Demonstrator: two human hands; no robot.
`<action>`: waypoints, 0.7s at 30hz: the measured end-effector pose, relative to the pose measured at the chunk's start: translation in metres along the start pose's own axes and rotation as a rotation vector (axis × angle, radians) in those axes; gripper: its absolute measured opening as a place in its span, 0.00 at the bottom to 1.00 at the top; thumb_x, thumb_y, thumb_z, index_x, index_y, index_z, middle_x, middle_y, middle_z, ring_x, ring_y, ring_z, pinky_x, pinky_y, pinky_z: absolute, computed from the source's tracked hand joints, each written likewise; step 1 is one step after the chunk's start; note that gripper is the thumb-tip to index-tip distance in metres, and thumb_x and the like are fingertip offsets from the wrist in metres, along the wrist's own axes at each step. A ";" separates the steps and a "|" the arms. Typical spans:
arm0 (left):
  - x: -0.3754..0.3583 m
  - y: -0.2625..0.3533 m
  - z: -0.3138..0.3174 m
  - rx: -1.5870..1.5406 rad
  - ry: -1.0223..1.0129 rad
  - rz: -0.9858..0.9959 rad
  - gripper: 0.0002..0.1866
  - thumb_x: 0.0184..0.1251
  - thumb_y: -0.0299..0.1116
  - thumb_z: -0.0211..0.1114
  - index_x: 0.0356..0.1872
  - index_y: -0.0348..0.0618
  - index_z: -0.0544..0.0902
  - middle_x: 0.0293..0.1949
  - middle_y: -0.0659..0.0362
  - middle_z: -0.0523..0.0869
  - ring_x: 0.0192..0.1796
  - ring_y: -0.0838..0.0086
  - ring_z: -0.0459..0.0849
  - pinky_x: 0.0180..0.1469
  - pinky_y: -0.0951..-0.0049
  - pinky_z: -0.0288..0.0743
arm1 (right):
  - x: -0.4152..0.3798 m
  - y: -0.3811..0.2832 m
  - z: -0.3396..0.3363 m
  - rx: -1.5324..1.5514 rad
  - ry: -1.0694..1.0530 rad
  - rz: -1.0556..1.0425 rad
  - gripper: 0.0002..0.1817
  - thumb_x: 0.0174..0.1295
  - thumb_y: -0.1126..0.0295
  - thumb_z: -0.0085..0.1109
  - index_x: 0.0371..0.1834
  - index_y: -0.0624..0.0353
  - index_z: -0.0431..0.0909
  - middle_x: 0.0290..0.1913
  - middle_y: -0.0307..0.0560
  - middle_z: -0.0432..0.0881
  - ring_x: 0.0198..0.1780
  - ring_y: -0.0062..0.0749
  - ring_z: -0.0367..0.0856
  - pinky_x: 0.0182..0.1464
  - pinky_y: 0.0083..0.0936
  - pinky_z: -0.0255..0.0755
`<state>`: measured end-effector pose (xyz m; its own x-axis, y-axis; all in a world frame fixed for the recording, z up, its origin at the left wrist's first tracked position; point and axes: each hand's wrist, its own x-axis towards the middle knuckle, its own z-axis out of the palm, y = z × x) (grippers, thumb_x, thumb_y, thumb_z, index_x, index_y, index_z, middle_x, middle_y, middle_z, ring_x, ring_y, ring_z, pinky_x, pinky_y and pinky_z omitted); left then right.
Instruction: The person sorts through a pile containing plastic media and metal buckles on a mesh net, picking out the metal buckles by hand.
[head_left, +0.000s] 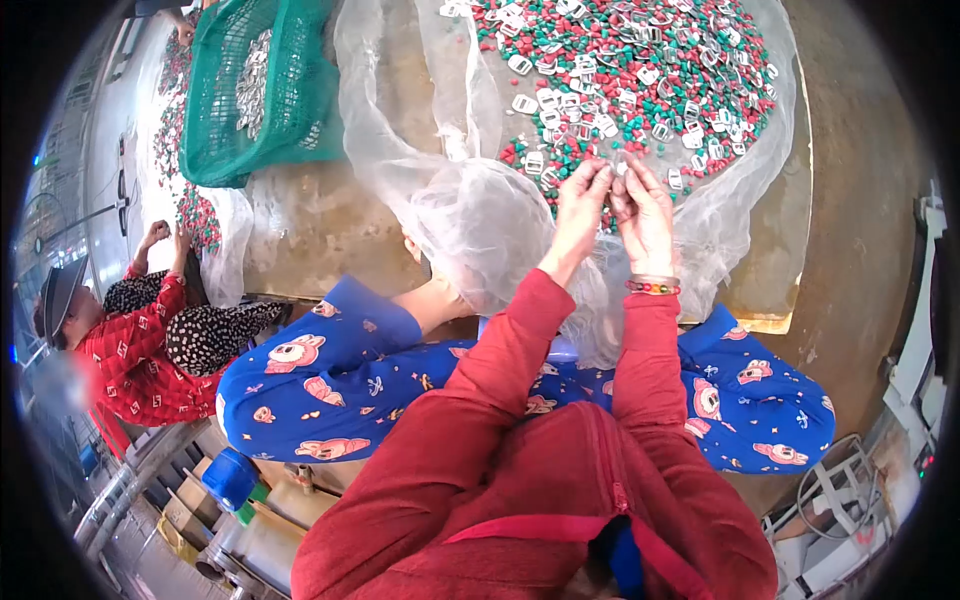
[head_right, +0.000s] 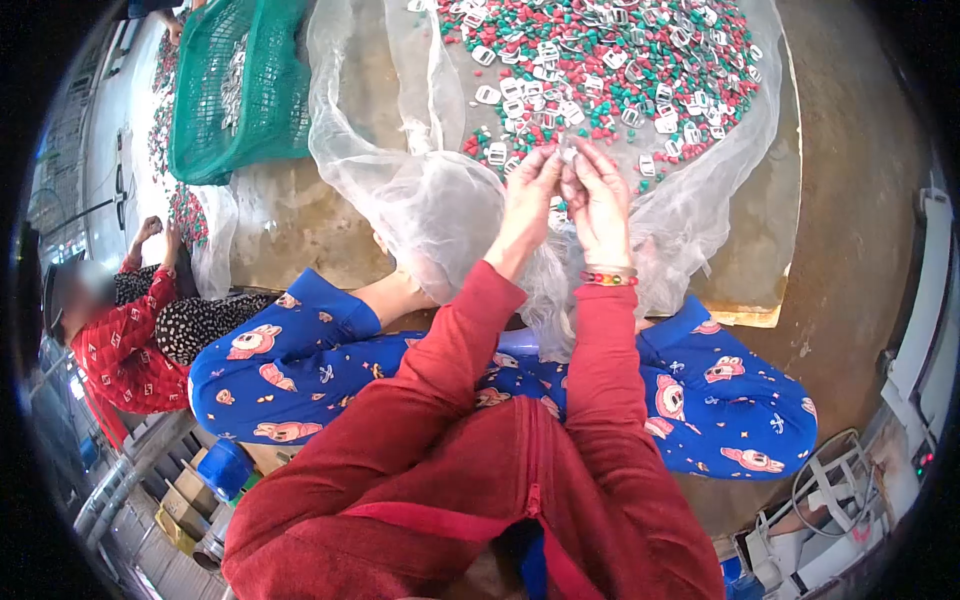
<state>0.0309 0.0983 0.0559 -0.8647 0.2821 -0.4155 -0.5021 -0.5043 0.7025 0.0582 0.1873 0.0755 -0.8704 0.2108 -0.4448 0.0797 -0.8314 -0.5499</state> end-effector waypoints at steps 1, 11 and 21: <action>-0.001 0.005 -0.003 -0.047 -0.029 -0.034 0.05 0.65 0.27 0.57 0.38 0.39 0.78 0.30 0.66 0.79 0.33 0.84 0.75 0.38 0.81 0.69 | 0.000 -0.002 0.008 -0.038 0.014 -0.027 0.18 0.63 0.75 0.50 0.56 0.66 0.69 0.33 0.39 0.78 0.28 0.15 0.73 0.28 0.11 0.67; -0.010 0.020 -0.014 -0.270 -0.152 -0.003 0.08 0.63 0.27 0.58 0.42 0.38 0.76 0.28 0.61 0.80 0.27 0.77 0.78 0.30 0.76 0.74 | -0.004 0.004 0.020 -0.304 -0.029 -0.055 0.14 0.63 0.73 0.51 0.50 0.66 0.74 0.26 0.34 0.76 0.21 0.11 0.67 0.22 0.08 0.57; -0.011 0.028 0.006 0.302 0.058 0.129 0.06 0.62 0.21 0.54 0.39 0.37 0.74 0.29 0.60 0.79 0.25 0.81 0.76 0.26 0.82 0.72 | -0.009 -0.010 0.025 -0.106 -0.001 0.066 0.16 0.63 0.74 0.50 0.53 0.67 0.71 0.26 0.36 0.76 0.20 0.13 0.68 0.22 0.09 0.60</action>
<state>0.0268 0.0863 0.0836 -0.9238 0.1802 -0.3377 -0.3763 -0.2658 0.8876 0.0529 0.1814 0.1026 -0.8622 0.1569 -0.4817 0.1876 -0.7844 -0.5912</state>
